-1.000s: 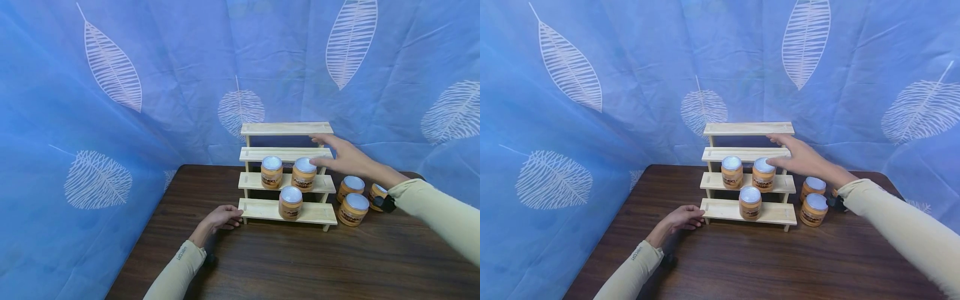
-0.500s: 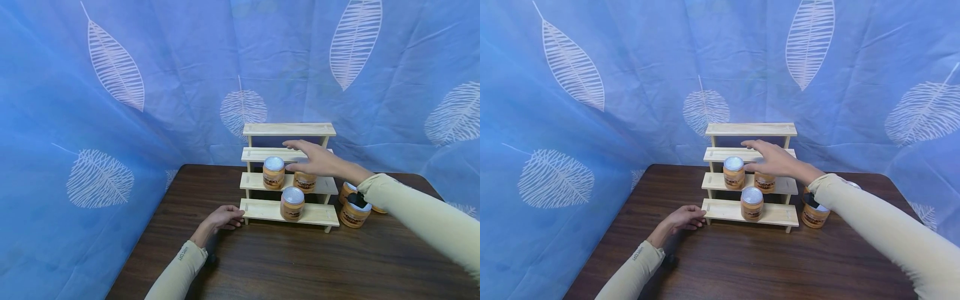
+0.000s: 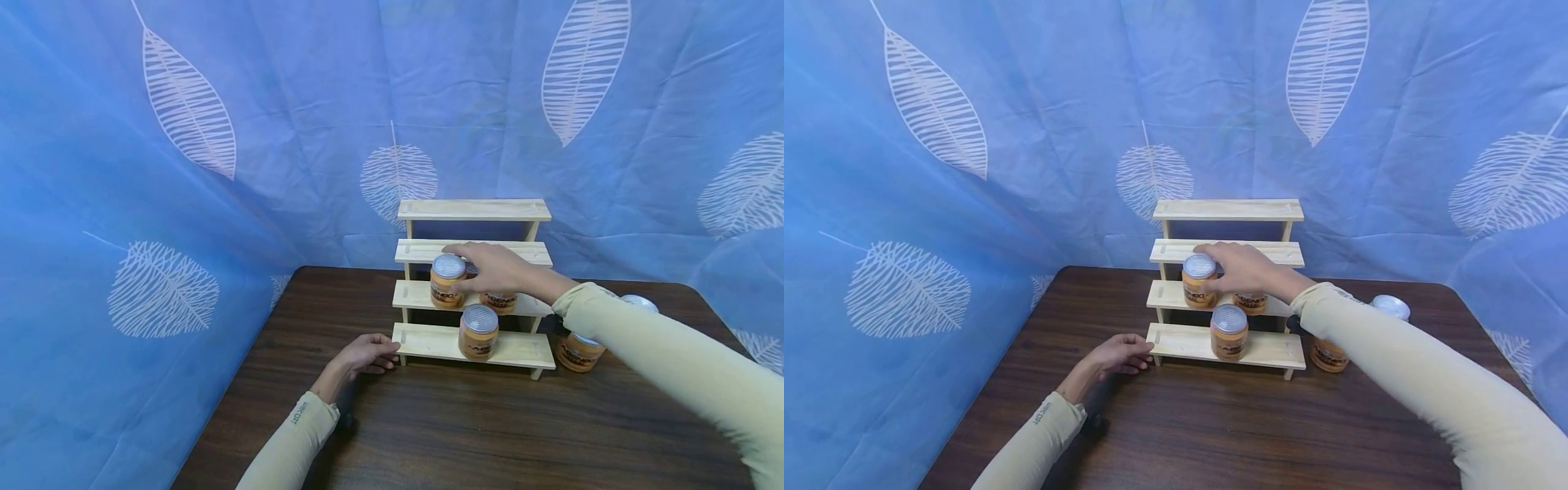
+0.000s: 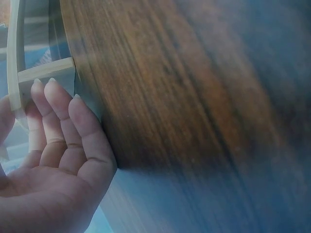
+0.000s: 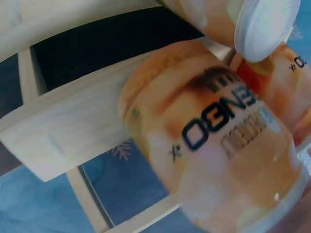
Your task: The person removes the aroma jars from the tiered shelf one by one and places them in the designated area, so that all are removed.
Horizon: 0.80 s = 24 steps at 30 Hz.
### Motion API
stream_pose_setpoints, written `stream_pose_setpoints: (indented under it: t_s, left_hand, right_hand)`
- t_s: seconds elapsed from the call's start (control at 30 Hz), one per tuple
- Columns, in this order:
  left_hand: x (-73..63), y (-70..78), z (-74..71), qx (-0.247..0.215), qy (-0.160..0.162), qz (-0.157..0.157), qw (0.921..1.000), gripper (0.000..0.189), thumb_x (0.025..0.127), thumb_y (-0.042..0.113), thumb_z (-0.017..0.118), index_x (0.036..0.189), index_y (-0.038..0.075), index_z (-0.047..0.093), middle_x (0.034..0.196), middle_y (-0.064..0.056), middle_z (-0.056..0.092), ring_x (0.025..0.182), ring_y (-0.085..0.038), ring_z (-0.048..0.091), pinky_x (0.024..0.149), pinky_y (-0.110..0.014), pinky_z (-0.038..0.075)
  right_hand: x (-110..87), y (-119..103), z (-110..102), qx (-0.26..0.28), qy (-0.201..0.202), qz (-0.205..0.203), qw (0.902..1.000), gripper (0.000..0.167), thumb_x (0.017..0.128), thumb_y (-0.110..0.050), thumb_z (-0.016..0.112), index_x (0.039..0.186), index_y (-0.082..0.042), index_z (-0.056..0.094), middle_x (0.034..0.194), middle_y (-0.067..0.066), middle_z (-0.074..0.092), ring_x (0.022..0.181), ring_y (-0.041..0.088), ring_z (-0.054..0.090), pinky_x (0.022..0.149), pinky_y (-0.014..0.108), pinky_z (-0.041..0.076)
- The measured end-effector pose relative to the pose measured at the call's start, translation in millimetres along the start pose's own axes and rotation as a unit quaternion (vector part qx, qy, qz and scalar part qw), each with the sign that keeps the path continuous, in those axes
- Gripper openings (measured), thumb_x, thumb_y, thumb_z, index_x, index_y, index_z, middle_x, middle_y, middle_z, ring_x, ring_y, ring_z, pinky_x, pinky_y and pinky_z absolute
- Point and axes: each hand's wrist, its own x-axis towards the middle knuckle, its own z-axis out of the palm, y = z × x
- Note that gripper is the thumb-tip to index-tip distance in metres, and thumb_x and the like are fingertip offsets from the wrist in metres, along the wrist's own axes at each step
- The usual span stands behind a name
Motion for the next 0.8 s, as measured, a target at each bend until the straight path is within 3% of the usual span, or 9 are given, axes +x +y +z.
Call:
stream_pose_setpoints:
  t_s: [0.23, 0.8]
  left_hand:
    - [0.6, 0.6, 0.2, 0.004, 0.002, -0.003, 1.0, 0.026, 0.097, 0.034, 0.067, 0.104, 0.008, 0.065, 0.095, -0.005, 0.072, 0.076, -0.011, 0.068, 0.074, -0.032, 0.056]
    - [1.2, 0.3, -0.3, 0.005, 0.001, -0.006, 1.0, 0.027, 0.097, 0.033, 0.067, 0.105, 0.008, 0.065, 0.096, -0.005, 0.072, 0.077, -0.011, 0.069, 0.075, -0.033, 0.057]
  right_hand:
    - [6.6, -4.0, 6.9, -0.013, -0.007, 0.017, 0.9997, 0.084, 0.084, -0.046, 0.079, 0.152, -0.016, 0.041, 0.133, 0.015, 0.06, 0.116, 0.034, 0.063, 0.091, 0.054, 0.051]
    - [10.5, -5.7, 9.8, -0.007, 0.003, 0.031, 0.9995, 0.084, 0.08, -0.042, 0.083, 0.151, -0.02, 0.043, 0.133, 0.018, 0.06, 0.119, 0.038, 0.06, 0.089, 0.055, 0.051]
